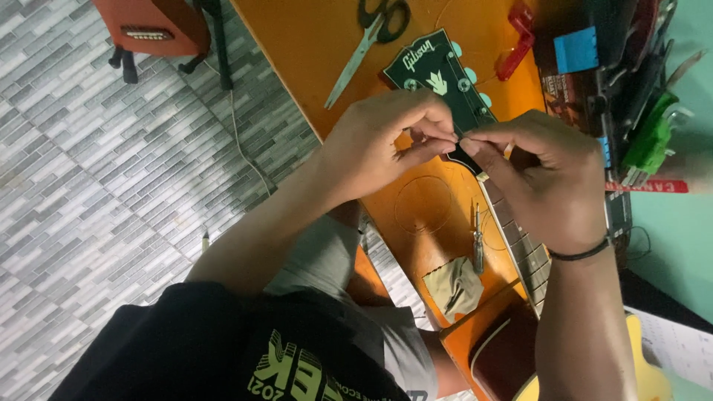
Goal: The person replaces a guitar string on an acoustic guitar. They thread the string through the bridge, pull it taut, and then wind it onto the tuning peg at the headstock.
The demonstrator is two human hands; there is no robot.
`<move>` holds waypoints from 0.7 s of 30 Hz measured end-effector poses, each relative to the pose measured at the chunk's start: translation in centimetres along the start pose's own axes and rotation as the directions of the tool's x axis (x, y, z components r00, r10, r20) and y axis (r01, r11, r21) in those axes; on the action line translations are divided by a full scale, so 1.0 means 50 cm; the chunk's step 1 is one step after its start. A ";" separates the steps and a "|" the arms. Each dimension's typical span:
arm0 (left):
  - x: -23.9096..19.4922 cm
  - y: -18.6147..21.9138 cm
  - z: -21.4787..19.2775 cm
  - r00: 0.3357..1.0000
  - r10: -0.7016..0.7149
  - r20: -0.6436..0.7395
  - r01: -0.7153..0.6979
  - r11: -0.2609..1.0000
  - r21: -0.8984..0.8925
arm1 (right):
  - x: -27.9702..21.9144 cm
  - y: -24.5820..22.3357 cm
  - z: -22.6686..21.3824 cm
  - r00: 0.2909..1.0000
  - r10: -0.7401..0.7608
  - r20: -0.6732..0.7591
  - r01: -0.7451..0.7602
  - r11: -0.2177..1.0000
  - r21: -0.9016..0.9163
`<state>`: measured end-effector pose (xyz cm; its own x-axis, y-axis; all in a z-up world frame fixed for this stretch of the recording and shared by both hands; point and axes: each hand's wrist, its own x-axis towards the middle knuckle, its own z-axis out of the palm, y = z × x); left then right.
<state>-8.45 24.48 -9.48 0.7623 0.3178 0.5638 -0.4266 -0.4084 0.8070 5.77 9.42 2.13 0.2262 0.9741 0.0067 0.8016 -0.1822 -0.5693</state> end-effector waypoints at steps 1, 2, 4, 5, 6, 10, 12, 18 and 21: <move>-0.002 0.000 0.001 1.000 -0.003 0.004 0.003 1.000 -0.003 | -0.003 0.001 0.000 1.000 0.006 -0.001 -0.006 1.000 0.003; -0.004 0.000 0.002 1.000 0.000 -0.019 0.000 1.000 -0.006 | -0.005 0.003 0.000 1.000 -0.004 -0.008 0.004 1.000 -0.025; -0.007 0.000 0.005 0.999 0.001 -0.039 -0.001 1.000 -0.011 | -0.011 0.007 0.002 1.000 -0.009 -0.016 0.008 0.999 -0.051; -0.008 0.000 0.007 0.999 0.000 -0.044 -0.001 1.000 -0.013 | -0.015 0.009 0.003 1.000 -0.005 -0.023 0.004 0.999 -0.042; -0.009 0.000 0.007 0.999 0.002 -0.052 -0.003 1.000 -0.010 | -0.016 0.011 0.005 0.999 -0.006 -0.032 0.005 0.999 -0.034; -0.009 0.016 0.007 0.998 -0.064 0.004 0.065 0.997 -0.043 | -0.022 0.016 0.007 0.999 -0.017 -0.046 0.016 1.000 -0.012; -0.012 0.009 0.011 0.999 -0.046 -0.005 0.046 0.999 -0.023 | -0.021 0.015 0.006 0.996 -0.083 -0.034 0.083 0.997 -0.011; -0.020 0.003 0.016 0.997 -0.071 -0.030 0.072 0.997 0.020 | -0.025 0.025 0.008 0.997 -0.072 -0.028 0.071 0.997 -0.018; -0.015 0.012 0.011 0.993 -0.113 -0.025 0.113 0.994 -0.002 | -0.030 0.026 0.008 0.999 -0.019 -0.050 0.018 1.000 -0.026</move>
<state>-9.02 23.54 -9.54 0.7932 0.3833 0.4733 -0.3386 -0.3684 0.8658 6.25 7.79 1.02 0.2380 0.9695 0.0586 0.8195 -0.1680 -0.5479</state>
